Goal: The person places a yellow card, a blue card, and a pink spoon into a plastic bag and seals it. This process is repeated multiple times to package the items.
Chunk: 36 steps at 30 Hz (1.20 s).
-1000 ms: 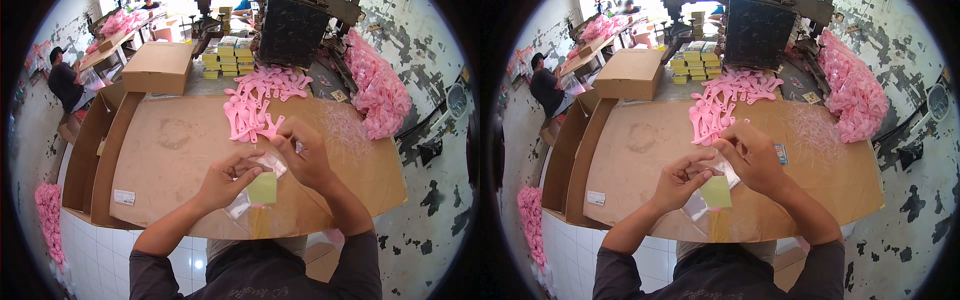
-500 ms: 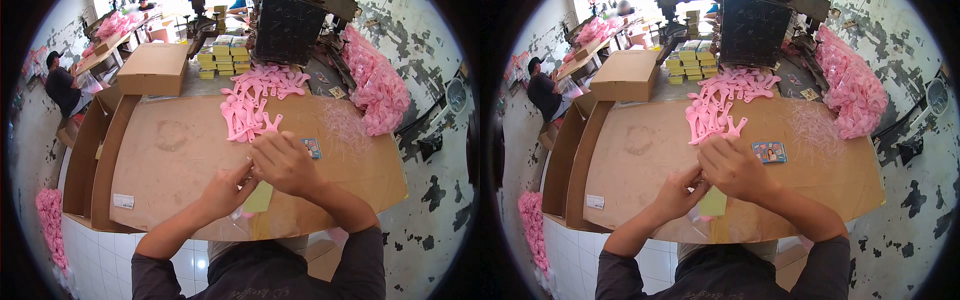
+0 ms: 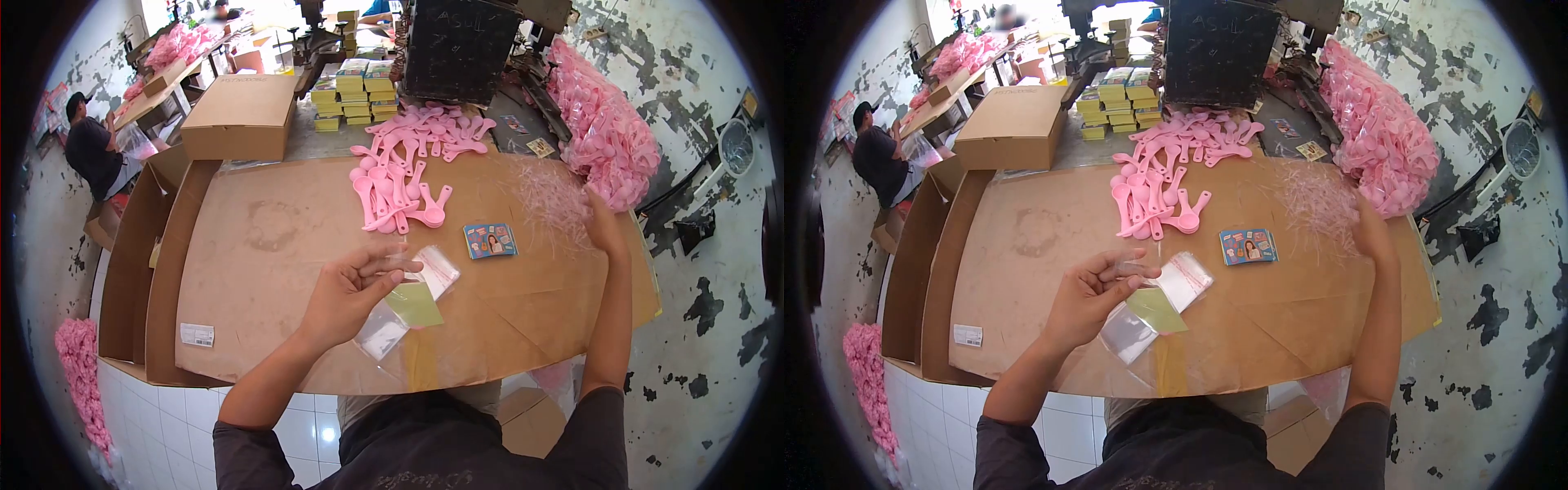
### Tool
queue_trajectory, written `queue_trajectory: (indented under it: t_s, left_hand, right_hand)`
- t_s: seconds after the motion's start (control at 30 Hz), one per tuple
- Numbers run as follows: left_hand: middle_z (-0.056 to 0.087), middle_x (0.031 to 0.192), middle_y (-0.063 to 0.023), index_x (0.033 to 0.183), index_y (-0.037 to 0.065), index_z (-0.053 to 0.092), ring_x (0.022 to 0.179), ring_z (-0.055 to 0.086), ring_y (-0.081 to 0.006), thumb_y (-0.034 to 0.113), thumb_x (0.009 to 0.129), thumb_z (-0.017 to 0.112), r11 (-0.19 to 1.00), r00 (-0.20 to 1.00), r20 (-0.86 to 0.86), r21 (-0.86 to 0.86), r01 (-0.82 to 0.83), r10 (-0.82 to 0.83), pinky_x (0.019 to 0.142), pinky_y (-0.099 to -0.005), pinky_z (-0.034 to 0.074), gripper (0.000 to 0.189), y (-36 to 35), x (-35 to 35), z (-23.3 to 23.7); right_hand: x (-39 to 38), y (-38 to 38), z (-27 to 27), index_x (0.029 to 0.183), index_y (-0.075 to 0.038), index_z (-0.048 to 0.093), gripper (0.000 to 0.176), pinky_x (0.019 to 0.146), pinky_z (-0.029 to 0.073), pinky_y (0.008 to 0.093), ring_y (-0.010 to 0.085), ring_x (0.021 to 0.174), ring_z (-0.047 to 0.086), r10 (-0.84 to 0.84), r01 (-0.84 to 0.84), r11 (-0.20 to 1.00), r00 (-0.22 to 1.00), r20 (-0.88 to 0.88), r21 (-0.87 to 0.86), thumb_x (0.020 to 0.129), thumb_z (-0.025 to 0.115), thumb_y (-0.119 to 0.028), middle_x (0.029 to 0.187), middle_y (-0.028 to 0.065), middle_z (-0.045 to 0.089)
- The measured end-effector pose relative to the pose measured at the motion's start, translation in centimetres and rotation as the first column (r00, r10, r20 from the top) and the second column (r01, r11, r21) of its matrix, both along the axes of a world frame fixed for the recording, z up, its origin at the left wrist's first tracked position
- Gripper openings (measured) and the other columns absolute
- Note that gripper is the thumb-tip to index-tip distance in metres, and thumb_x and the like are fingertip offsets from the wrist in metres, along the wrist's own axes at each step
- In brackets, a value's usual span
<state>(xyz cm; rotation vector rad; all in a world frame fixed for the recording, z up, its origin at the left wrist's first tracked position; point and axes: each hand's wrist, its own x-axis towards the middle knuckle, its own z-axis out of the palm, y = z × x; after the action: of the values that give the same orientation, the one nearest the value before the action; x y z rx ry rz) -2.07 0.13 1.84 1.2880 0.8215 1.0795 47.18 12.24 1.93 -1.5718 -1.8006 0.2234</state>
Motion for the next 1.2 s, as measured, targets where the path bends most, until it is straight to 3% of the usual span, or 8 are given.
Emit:
queue_trajectory:
  t_s: [0.07, 0.1, 0.2, 0.27, 0.33, 0.4, 0.6, 1.2]
  left_hand:
    - [0.074, 0.116, -0.0167, 0.138, -0.003, 0.055, 0.106, 0.070, -0.0151, 0.006, 0.102, 0.061, 1.000, 0.999, -0.039, 0.013, -0.022, 0.023, 0.094, -0.0288, 0.056, 0.037, 0.1, 0.0, 0.0]
    - [0.074, 0.116, -0.0169, 0.137, -0.004, 0.056, 0.106, 0.070, -0.0151, 0.005, 0.102, 0.061, 0.999, 0.999, -0.023, 0.015, -0.043, 0.043, 0.094, -0.0289, 0.056, 0.037, 0.2, 0.1, 0.0]
    - [0.074, 0.115, -0.0175, 0.135, -0.004, 0.057, 0.105, 0.070, -0.0153, 0.003, 0.101, 0.062, 0.996, 0.996, 0.011, 0.022, -0.089, 0.089, 0.093, -0.0292, 0.057, 0.035, 0.1, 0.6, -0.3]
    - [0.074, 0.114, -0.0176, 0.133, -0.005, 0.058, 0.104, 0.071, -0.0155, 0.002, 0.101, 0.063, 0.994, 0.995, 0.024, 0.059, -0.097, 0.096, 0.093, -0.0292, 0.057, 0.034, 0.3, 1.1, -0.7]
    - [0.074, 0.113, -0.0174, 0.132, -0.005, 0.058, 0.104, 0.071, -0.0160, 0.002, 0.100, 0.063, 0.995, 0.996, 0.019, 0.046, -0.086, 0.085, 0.092, -0.0295, 0.057, 0.033, 0.2, 1.4, -0.8]
    - [0.075, 0.111, -0.0170, 0.132, -0.005, 0.058, 0.104, 0.071, -0.0165, 0.003, 0.101, 0.063, 0.995, 0.996, 0.008, 0.053, -0.090, 0.089, 0.092, -0.0298, 0.057, 0.033, 0.1, 1.5, -1.2]
    - [0.074, 0.112, -0.0163, 0.133, -0.004, 0.057, 0.104, 0.071, -0.0168, 0.007, 0.101, 0.065, 0.990, 0.995, 0.030, 0.103, -0.101, 0.098, 0.092, -0.0295, 0.057, 0.034, 0.4, 0.8, -2.2]
    - [0.073, 0.111, -0.0127, 0.122, -0.005, 0.065, 0.100, 0.070, -0.0143, 0.010, 0.099, 0.069, 0.996, 0.997, -0.042, -0.054, -0.068, 0.066, 0.086, -0.0285, 0.058, 0.027, 1.2, 1.3, -2.9]
  right_hand:
    - [1.8, -1.2, -2.5, 0.143, -0.003, 0.052, 0.054, 0.097, 0.049, 0.0426, 0.0332, 0.112, 0.064, -0.349, 0.179, 0.927, 0.731, 0.586, 0.328, 0.089, 0.057, 0.004, 0.115, 0.0163, 0.068]
    - [-0.8, -2.5, -0.5, 0.136, -0.004, 0.058, 0.052, 0.096, 0.049, 0.0453, 0.0386, 0.110, 0.062, -0.371, 0.227, 0.917, 0.789, 0.491, 0.329, 0.085, 0.060, 0.003, 0.117, 0.0195, 0.066]
    - [-5.5, -4.1, 1.7, 0.130, -0.004, 0.063, 0.042, 0.093, 0.050, 0.0413, 0.0309, 0.108, 0.064, -0.201, 0.124, 0.961, 0.928, 0.313, 0.248, 0.088, 0.064, -0.002, 0.117, 0.0168, 0.068]
    - [-11.5, -5.8, 2.7, 0.127, -0.004, 0.066, 0.035, 0.089, 0.051, 0.0363, 0.0213, 0.104, 0.065, 0.043, -0.047, 0.998, 0.995, -0.087, -0.049, 0.093, 0.068, -0.010, 0.114, 0.0126, 0.069]
    - [-15.9, -7.2, 2.5, 0.130, -0.004, 0.063, 0.039, 0.085, 0.051, 0.0324, 0.0158, 0.100, 0.064, 0.374, -0.427, 0.855, 0.901, -0.219, -0.293, 0.094, 0.072, -0.016, 0.115, 0.0085, 0.069]
    - [-20.7, -8.9, 1.4, 0.136, -0.005, 0.059, 0.046, 0.082, 0.053, 0.0316, 0.0156, 0.094, 0.065, 0.570, -0.718, 0.670, 0.661, -0.488, -0.191, 0.094, 0.073, -0.015, 0.111, 0.0068, 0.067]
    - [-25.3, -8.6, -0.5, 0.135, -0.004, 0.057, 0.044, 0.076, 0.053, 0.0270, 0.0095, 0.090, 0.062, 0.514, -0.833, 0.517, 0.485, -0.707, -0.196, 0.094, 0.073, -0.008, 0.098, 0.0023, 0.061]
    - [-24.1, -7.3, -1.9, 0.115, 0.001, 0.070, 0.023, 0.072, 0.056, 0.0233, 0.0071, 0.084, 0.068, 0.430, -0.719, 0.675, 0.567, -0.703, -0.167, 0.097, 0.072, -0.014, 0.097, 0.0043, 0.072]
